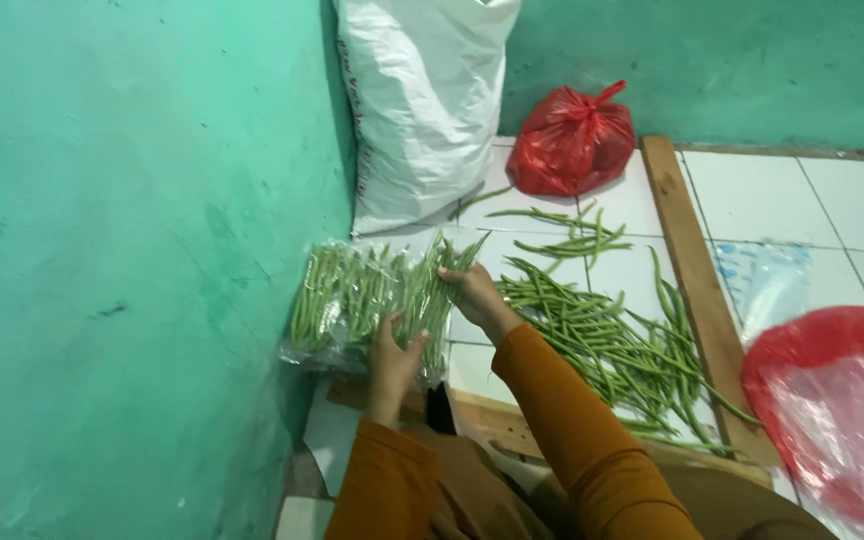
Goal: Packing long green beans into small plastic bags
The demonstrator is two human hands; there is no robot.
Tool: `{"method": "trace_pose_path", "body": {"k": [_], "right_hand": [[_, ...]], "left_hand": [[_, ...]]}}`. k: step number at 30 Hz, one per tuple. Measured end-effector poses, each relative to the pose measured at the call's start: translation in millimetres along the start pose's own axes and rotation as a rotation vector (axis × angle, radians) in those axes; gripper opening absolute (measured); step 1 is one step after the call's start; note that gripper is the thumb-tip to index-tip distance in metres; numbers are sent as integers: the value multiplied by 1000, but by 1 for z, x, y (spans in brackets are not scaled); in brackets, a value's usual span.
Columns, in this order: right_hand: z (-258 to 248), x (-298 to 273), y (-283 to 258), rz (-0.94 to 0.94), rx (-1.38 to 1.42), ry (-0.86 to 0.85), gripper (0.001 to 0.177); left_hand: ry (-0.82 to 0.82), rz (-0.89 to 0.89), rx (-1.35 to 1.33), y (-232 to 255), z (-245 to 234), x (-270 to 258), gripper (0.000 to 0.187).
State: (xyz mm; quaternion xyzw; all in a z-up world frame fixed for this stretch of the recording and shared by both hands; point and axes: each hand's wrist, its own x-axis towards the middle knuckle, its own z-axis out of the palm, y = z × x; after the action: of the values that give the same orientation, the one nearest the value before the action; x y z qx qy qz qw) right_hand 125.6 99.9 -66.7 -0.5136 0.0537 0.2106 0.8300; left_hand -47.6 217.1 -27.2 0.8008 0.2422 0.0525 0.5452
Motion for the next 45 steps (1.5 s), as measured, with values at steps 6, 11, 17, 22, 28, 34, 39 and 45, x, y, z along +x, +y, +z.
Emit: {"method": "trace_pose_path", "body": {"k": [6, 11, 17, 22, 28, 34, 39, 45], "right_hand": [[12, 50, 52, 58, -149, 12, 44], [46, 17, 57, -49, -305, 150, 46], [64, -3, 68, -342, -529, 236, 80], [74, -15, 70, -377, -627, 209, 84], [57, -7, 87, -604, -814, 270, 86], [49, -15, 87, -708, -1309, 14, 54], [24, 7, 107, -539, -1346, -161, 63], [11, 2, 85, -676, -1315, -233, 66]], "left_hand": [[249, 104, 435, 39, -14, -16, 57], [155, 236, 499, 32, -4, 26, 47], [-99, 55, 885, 17, -10, 61, 56], [-159, -91, 937, 19, -13, 59, 60], [-71, -125, 960, 17, -7, 59, 65], [62, -98, 883, 45, -10, 37, 56], [-83, -118, 1055, 33, -7, 45, 55], [8, -43, 1052, 16, 0, 46, 54]]}}
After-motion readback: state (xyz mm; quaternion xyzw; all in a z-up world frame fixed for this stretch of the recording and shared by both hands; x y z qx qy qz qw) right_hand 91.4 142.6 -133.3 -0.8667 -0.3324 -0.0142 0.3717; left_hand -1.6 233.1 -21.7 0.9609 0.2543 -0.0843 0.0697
